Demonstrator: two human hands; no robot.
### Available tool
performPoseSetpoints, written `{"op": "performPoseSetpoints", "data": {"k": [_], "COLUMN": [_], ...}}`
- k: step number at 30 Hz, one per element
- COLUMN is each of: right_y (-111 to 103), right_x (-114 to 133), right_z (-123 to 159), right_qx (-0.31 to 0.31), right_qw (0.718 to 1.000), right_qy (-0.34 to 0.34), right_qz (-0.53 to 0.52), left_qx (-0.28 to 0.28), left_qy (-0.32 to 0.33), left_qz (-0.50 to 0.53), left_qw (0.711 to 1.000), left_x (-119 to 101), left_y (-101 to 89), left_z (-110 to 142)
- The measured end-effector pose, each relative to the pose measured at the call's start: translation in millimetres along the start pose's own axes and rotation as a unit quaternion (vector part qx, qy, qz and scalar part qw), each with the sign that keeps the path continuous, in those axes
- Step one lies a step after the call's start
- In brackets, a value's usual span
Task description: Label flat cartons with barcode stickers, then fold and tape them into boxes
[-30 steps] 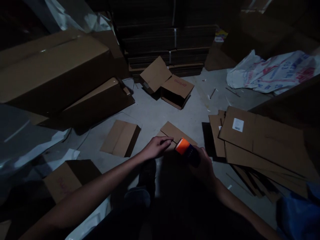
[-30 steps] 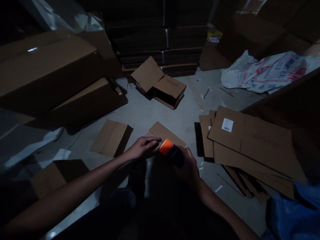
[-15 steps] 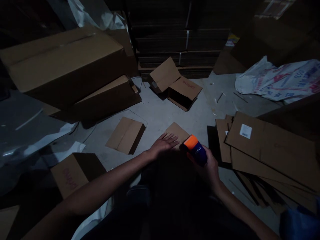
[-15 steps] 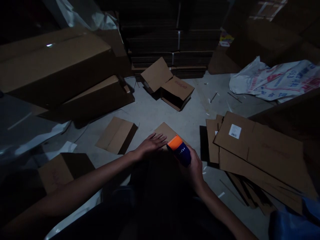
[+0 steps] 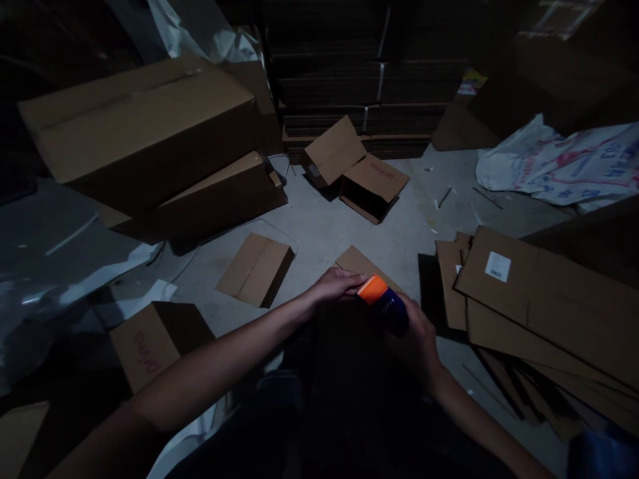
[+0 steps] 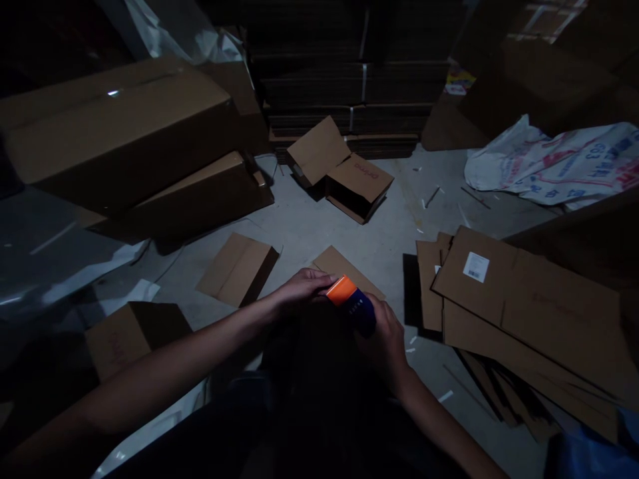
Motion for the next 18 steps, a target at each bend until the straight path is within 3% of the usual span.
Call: {"op": "performPoseSetpoints", "data": {"k": [4,10,14,18], "right_y": [-5.6,-5.9,6.7,16.1], "right_x": [3.3,2.5,10.9,19.9], "right_z": [-1.0,-2.0,-20.1,-44.4], "right_qx": [0.033,0.108,0.111,0.113], "right_qw": [0.999,0.991,0.986,0.978], "right_qy": [0.014,0.011,-0.013,0.003], "right_qz": [0.022,0.074,0.121,0.177], "left_qx": [-0.085,-0.239,-0.283,-0.286], "left_qy": [0.037,0.054,0.049,0.021], "left_qz": [-0.013,-0.13,-0.144,-0.128], "left_qw": [0.996,0.961,0.947,0.949], "left_x": [4.4,8.5,19.7,36.2], "left_y": [-10.9,-60.9,-83.0,-88.8], "left_z": [-11.1,-32.0,-43.9,-53.9]}}
Point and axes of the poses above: each hand's wrist, its own z-axis away from the middle knuckle, its own y-axis out of the palm, x = y × z, the point moved 1 cm from there along -z, towards the middle knuckle, and after that the axes turned 13 degrees about -z, right-handed, at the moved point
